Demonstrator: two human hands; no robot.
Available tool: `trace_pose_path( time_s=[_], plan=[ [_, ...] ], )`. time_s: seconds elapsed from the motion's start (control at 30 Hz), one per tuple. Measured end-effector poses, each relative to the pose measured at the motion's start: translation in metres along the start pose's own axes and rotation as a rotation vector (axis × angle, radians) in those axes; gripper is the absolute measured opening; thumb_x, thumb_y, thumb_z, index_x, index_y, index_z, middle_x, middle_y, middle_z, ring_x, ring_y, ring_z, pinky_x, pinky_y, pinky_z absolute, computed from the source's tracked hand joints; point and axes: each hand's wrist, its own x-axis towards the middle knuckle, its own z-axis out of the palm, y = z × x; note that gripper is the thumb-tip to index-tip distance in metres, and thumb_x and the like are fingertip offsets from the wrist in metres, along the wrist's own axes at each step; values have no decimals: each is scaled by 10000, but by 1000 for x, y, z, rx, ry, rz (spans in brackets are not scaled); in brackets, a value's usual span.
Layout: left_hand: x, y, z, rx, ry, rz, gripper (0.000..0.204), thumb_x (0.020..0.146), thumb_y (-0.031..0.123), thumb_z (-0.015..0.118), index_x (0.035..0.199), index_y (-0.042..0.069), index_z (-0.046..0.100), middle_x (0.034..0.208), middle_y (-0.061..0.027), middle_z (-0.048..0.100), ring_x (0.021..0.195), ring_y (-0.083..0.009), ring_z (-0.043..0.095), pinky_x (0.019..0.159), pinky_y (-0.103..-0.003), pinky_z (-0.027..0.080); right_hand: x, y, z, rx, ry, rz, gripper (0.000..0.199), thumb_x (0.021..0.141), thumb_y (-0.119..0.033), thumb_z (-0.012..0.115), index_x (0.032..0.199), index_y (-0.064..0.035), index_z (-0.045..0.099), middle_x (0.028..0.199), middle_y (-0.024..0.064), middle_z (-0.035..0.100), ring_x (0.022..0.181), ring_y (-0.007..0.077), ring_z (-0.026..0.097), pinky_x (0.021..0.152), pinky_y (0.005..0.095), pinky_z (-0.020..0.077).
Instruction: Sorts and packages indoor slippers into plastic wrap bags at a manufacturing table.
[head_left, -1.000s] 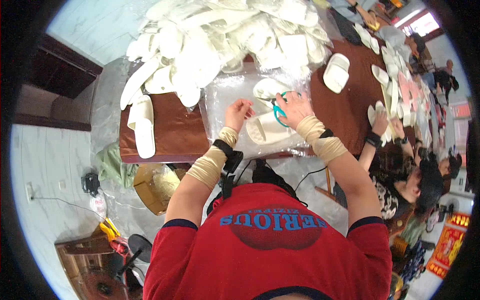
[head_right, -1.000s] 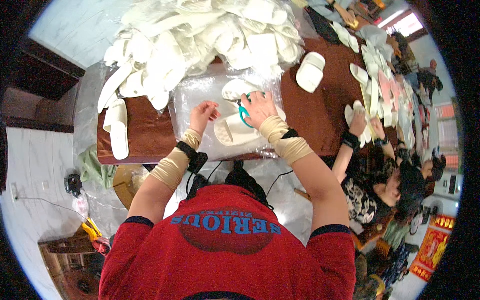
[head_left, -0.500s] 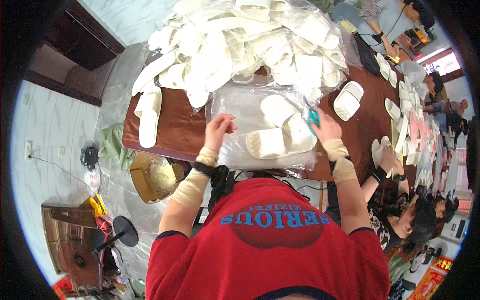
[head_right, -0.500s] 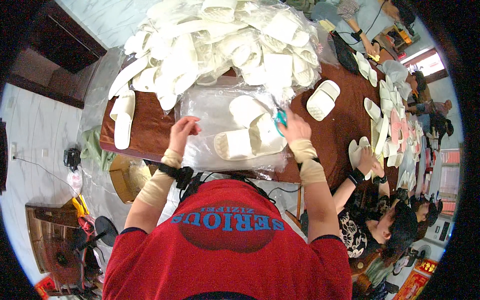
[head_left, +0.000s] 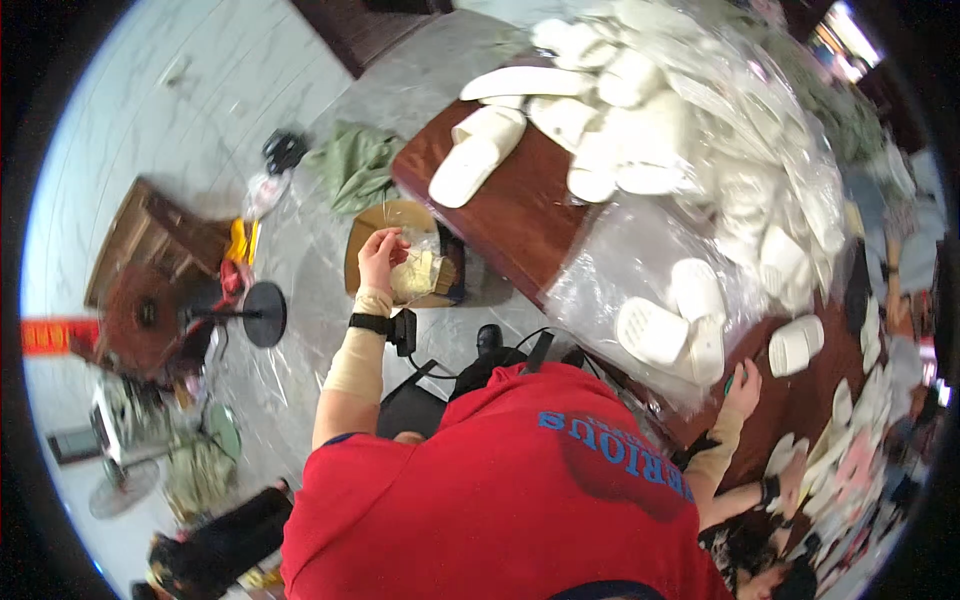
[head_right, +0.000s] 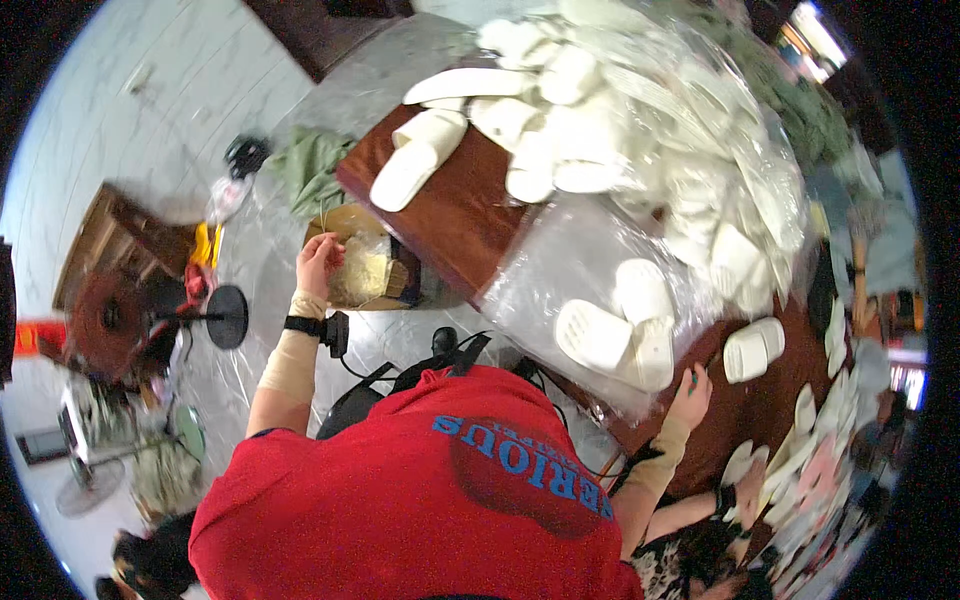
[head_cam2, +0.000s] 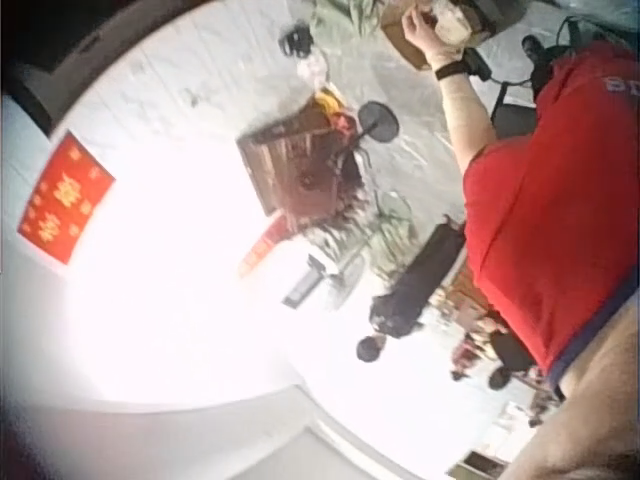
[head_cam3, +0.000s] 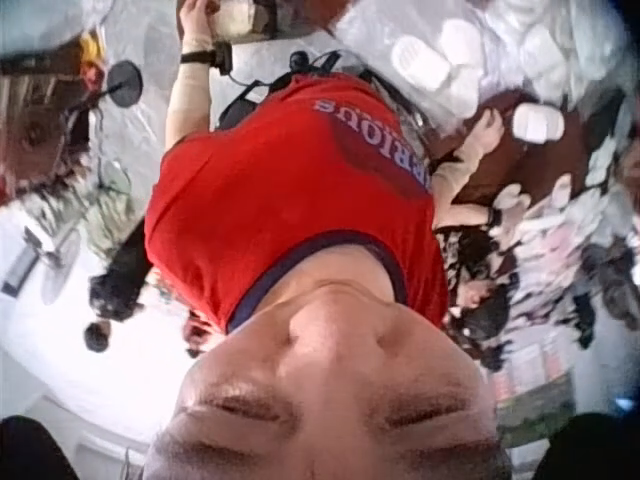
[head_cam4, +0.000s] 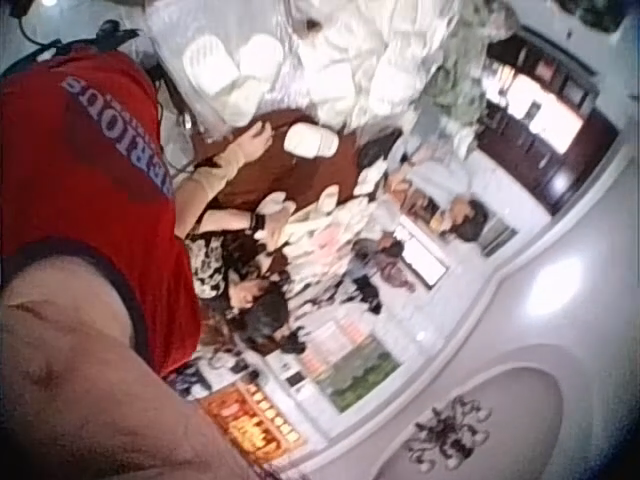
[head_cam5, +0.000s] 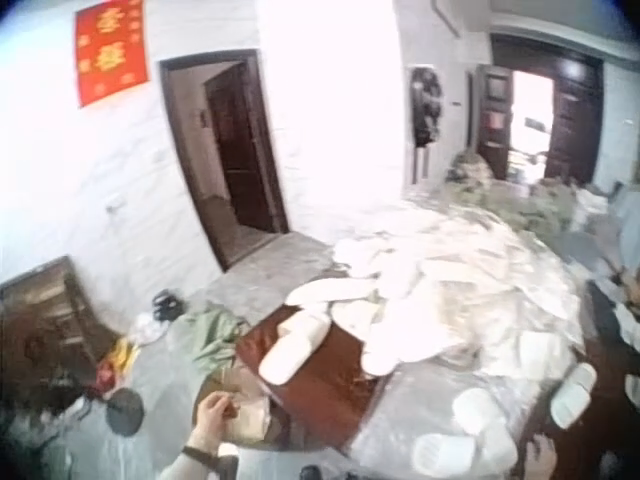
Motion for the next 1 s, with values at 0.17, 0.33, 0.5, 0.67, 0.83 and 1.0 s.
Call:
trace_pose_path(
  time_s=[0.17, 0.33, 0.5, 0.67, 0.83, 1.0],
  plan=[
    [26, -50, -104, -29, 184, -60, 158, 920, 151, 505, 969, 54, 619, 735, -66, 664, 563, -111, 588, 525, -229, 465, -17, -19, 15, 19, -14, -148, 280, 880, -224, 573, 1095, -50, 616, 1031, 125, 629, 968, 272, 584, 842, 353, 459],
    [63, -101, -151, 96, 356, -142, 154, 891, 124, 505, 939, 62, 637, 726, -72, 673, 543, -111, 594, 461, -227, 446, -41, -46, 16, -9, -59, -118, 256, 876, -193, 575, 1070, -34, 626, 1015, 114, 623, 938, 249, 596, 812, 342, 472],
    [96, -161, -179, 112, 384, -278, 149, 881, 143, 526, 928, 55, 637, 723, -77, 679, 531, -116, 600, 441, -233, 438, -77, -90, -13, -171, -142, -36, 260, 881, -219, 572, 1064, -44, 631, 1016, 111, 621, 959, 243, 588, 839, 336, 459],
    [122, -198, -188, 111, 346, -362, 155, 877, 147, 532, 937, 48, 636, 752, -89, 688, 542, -126, 615, 432, -237, 442, -107, -94, -25, -246, -211, -60, 250, 890, -202, 556, 1074, -47, 625, 1034, 114, 613, 956, 263, 587, 833, 353, 457],
    [144, -225, -196, 26, 364, -367, 257, 882, 137, 539, 1108, 24, 580, 821, -103, 668, 531, -158, 592, 442, -247, 461, -137, -126, -40, -352, -380, -67, 235, 877, -175, 571, 1062, -37, 614, 1041, 116, 618, 958, 271, 585, 851, 346, 448],
    [152, -279, -222, 417, 481, -326, 488, 859, 129, 579, 1315, 42, 429, 1033, -93, 620, 751, -148, 612, 543, -273, 496, -131, -155, -19, -243, -451, -141, 219, 877, -141, 568, 1058, -24, 606, 1008, 108, 616, 930, 242, 588, 811, 315, 457]
  ],
)
